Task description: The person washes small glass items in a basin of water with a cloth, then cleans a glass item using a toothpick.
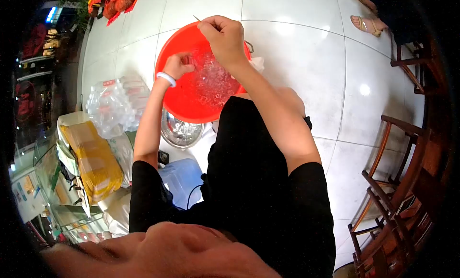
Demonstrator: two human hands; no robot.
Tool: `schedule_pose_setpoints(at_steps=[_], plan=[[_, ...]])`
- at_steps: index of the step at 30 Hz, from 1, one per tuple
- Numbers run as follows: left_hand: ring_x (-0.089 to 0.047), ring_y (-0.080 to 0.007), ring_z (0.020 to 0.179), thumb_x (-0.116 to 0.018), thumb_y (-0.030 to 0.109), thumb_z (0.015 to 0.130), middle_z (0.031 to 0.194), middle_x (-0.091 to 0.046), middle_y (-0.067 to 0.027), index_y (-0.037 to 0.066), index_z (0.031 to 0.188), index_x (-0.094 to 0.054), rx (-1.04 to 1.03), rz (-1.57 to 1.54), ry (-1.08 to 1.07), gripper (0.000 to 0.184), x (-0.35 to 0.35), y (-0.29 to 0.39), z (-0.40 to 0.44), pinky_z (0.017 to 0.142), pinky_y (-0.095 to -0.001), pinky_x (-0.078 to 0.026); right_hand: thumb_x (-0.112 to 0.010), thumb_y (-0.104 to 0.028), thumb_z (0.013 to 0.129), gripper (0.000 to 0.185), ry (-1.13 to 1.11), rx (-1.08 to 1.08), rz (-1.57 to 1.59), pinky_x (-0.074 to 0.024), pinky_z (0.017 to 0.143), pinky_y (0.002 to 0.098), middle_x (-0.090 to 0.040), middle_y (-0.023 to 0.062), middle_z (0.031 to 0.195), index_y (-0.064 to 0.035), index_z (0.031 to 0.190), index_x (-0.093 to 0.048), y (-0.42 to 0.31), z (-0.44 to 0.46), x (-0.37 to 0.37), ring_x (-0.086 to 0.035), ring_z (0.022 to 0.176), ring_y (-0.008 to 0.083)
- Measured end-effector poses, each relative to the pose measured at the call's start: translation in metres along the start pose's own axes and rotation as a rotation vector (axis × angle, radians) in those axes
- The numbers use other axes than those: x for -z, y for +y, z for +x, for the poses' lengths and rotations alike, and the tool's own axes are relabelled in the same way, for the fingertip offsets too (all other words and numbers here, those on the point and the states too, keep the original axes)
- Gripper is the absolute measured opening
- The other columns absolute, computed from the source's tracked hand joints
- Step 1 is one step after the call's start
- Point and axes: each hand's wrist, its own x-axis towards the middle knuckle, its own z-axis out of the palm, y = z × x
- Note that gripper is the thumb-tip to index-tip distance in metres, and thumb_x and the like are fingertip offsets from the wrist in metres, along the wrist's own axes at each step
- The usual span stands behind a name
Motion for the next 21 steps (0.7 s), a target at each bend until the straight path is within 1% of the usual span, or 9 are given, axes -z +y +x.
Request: schedule_pose_setpoints(at_steps=[4, 6, 8, 12, 14, 16, 17, 18, 21], plan=[[-0.059, -0.027, 0.061, -0.065, 0.015, 0.066, 0.077, -0.062, -0.0164, 0.0, 0.091, -0.06, 0.205, -0.688, -0.077, 0.029, -0.039, -0.031, -0.011, 0.056, -0.0353, -0.048, -0.058, -0.012, 0.073, 0.016, -0.022, -0.048, 0.017, -0.0379, 0.05, 0.0209, -0.055, 0.0004, 0.057, 0.0032, 0.072, -0.062, 0.0, -0.004, -0.002, -0.045, 0.054, 0.0052], [-0.05, -0.0325, 0.104, -0.07, 0.025, 0.063, 0.106, -0.054, -0.0227, 0.0, 0.099, -0.058, 0.119, 0.6, -0.567, 0.046, -0.101, -0.085, -0.014, 0.087, -0.039, -0.042, -0.058, -0.01, 0.077, 0.012, -0.039, -0.062, 0.015, -0.0305, 0.045, 0.0182, -0.047, -0.0042, 0.054, 0.0013, 0.075, -0.062, 0.001, -0.002, -0.005, -0.038, 0.05, 0.0022], [-0.054, -0.0322, 0.098, -0.071, 0.022, 0.061, 0.101, -0.056, -0.0228, 0.0, 0.102, -0.056, 0.249, 0.381, -0.319, 0.049, -0.086, -0.058, -0.027, 0.084, -0.038, -0.044, -0.058, -0.01, 0.077, 0.012, 0.024, -0.073, 0.031, -0.0321, 0.047, 0.018, -0.05, -0.0031, 0.056, 0.0015, 0.076, -0.062, -0.002, -0.003, -0.007, -0.04, 0.051, 0.0023], [-0.062, -0.0231, 0.078, -0.066, 0.01, 0.066, 0.084, -0.062, -0.0176, 0.001, 0.101, -0.058, 0.078, -0.122, -0.17, 0.037, -0.011, -0.011, -0.03, 0.07, -0.0317, -0.049, -0.057, -0.011, 0.077, 0.014, -0.08, 0.082, 0.06, -0.0335, 0.048, 0.018, -0.052, -0.0024, 0.058, 0.0025, 0.078, -0.062, 0.004, -0.007, -0.01, -0.041, 0.052, 0.0023], [-0.062, -0.0252, 0.081, -0.065, 0.014, 0.067, 0.087, -0.062, -0.0168, -0.002, 0.098, -0.058, 0.121, -0.669, 0.005, 0.036, -0.009, -0.014, -0.03, 0.072, -0.0338, -0.048, -0.058, -0.011, 0.078, 0.014, -0.08, 0.031, -0.008, -0.0345, 0.05, 0.0179, -0.054, -0.002, 0.06, 0.0025, 0.078, -0.062, 0.003, -0.005, -0.012, -0.043, 0.054, 0.0028], [-0.06, -0.0289, 0.085, -0.064, 0.021, 0.067, 0.094, -0.061, -0.017, -0.003, 0.097, -0.057, 0.119, 0.63, -0.598, 0.039, -0.063, -0.049, -0.023, 0.077, -0.0365, -0.047, -0.058, -0.012, 0.077, 0.015, -0.081, -0.005, 0.01, -0.0349, 0.051, 0.0178, -0.054, -0.0018, 0.061, 0.0024, 0.078, -0.062, 0.0, -0.009, -0.014, -0.044, 0.055, 0.003], [-0.059, -0.0348, 0.076, -0.066, 0.024, 0.065, 0.085, -0.061, -0.0185, 0.0, 0.091, -0.058, -0.002, 0.738, -0.784, 0.037, -0.098, -0.107, -0.027, 0.069, -0.0404, -0.048, -0.058, -0.012, 0.077, 0.015, -0.101, -0.031, 0.016, -0.0354, 0.052, 0.0177, -0.055, -0.0016, 0.061, 0.0023, 0.078, -0.062, -0.002, -0.009, -0.014, -0.044, 0.056, 0.0033], [-0.057, -0.0338, 0.09, -0.063, 0.026, 0.067, 0.092, -0.059, -0.0226, 0.001, 0.097, -0.057, 0.043, 0.621, -0.65, 0.039, -0.084, -0.076, -0.036, 0.079, -0.0389, -0.046, -0.058, -0.012, 0.077, 0.015, -0.117, -0.003, 0.007, -0.0354, 0.052, 0.0177, -0.055, -0.0016, 0.061, 0.0023, 0.078, -0.062, -0.005, -0.004, -0.014, -0.044, 0.056, 0.0033], [-0.057, -0.0352, 0.089, -0.065, 0.02, 0.067, 0.095, -0.058, -0.0235, 0.004, 0.104, -0.056, 0.104, 0.153, -0.456, 0.041, -0.044, -0.042, -0.033, 0.078, -0.0388, -0.046, -0.058, -0.012, 0.077, 0.014, -0.076, 0.031, 0.006, -0.0361, 0.052, 0.0181, -0.055, -0.0019, 0.061, 0.002, 0.078, -0.062, -0.005, -0.014, -0.014, -0.044, 0.056, 0.0033]])
